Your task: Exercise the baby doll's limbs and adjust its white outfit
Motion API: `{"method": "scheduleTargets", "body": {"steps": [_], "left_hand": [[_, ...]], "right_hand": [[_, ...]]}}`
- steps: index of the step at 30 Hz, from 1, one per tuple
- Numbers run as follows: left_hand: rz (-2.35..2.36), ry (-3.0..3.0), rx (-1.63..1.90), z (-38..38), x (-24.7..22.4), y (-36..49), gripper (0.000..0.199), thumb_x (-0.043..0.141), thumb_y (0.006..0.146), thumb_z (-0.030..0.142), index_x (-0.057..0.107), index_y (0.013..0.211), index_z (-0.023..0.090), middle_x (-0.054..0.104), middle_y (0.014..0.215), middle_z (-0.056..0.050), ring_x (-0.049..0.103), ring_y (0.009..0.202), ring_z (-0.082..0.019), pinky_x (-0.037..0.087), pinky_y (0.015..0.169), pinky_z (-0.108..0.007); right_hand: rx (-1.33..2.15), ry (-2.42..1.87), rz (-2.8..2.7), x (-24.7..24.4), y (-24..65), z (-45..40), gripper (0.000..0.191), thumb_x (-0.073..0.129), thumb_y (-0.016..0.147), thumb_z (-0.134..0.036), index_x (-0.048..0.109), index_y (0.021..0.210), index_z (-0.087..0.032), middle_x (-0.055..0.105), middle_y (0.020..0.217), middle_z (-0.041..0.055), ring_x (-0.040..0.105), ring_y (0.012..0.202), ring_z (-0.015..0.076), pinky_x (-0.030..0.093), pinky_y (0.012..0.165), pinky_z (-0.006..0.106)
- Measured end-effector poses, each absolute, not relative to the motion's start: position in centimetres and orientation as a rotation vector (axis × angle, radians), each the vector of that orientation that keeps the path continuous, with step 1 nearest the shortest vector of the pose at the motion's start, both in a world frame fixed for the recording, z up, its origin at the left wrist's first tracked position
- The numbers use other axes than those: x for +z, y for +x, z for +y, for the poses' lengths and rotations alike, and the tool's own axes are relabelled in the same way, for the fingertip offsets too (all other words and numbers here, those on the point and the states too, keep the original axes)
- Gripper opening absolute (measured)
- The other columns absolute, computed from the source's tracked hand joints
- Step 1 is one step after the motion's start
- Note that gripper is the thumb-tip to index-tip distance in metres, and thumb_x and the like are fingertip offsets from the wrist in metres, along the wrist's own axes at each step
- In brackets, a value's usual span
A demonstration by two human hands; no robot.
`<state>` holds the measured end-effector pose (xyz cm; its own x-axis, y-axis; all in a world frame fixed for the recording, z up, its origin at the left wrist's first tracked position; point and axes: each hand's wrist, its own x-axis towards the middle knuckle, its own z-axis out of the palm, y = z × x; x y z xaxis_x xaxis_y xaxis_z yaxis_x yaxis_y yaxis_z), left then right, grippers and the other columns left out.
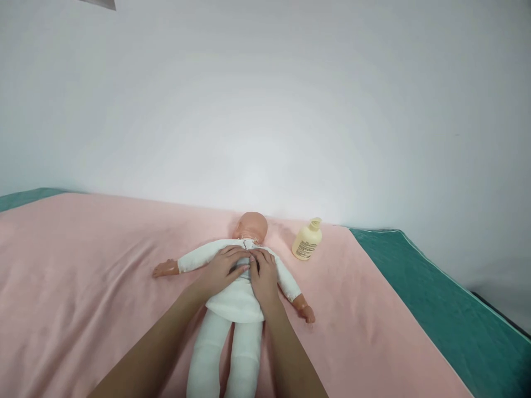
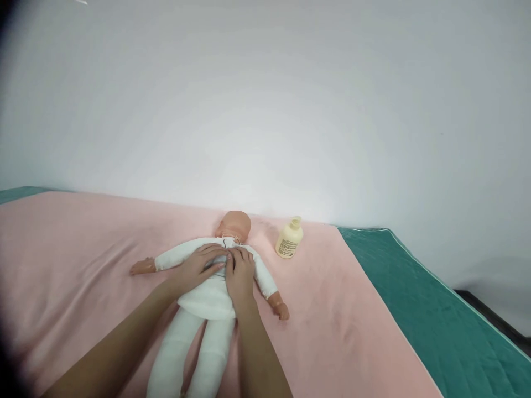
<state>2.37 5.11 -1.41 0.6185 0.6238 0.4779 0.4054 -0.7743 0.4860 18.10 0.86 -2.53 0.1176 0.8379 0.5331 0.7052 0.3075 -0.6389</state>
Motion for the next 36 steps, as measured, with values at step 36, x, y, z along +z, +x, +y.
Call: {"method": "scheduleTargets", "body": {"steps": [36], "left_hand": [[0.882, 2.548, 0.857, 5.36, -1.93, 2.31, 0.041, 0.045, 0.095, 0.041, 0.052, 0.13, 0.021, 0.052, 0.136, -0.01, 0.045, 0.127, -0.024, 0.035, 0.109, -0.044]], "right_hand": [[0.136, -1.423, -1.723, -3.08, 18.61, 0.48, 0.034, 0.041, 0.094, -0.026, 0.056, 0.125, -0.021, 0.058, 0.124, 0.0092, 0.05, 0.116, 0.0229, 0.039, 0.1, 0.043]]}}
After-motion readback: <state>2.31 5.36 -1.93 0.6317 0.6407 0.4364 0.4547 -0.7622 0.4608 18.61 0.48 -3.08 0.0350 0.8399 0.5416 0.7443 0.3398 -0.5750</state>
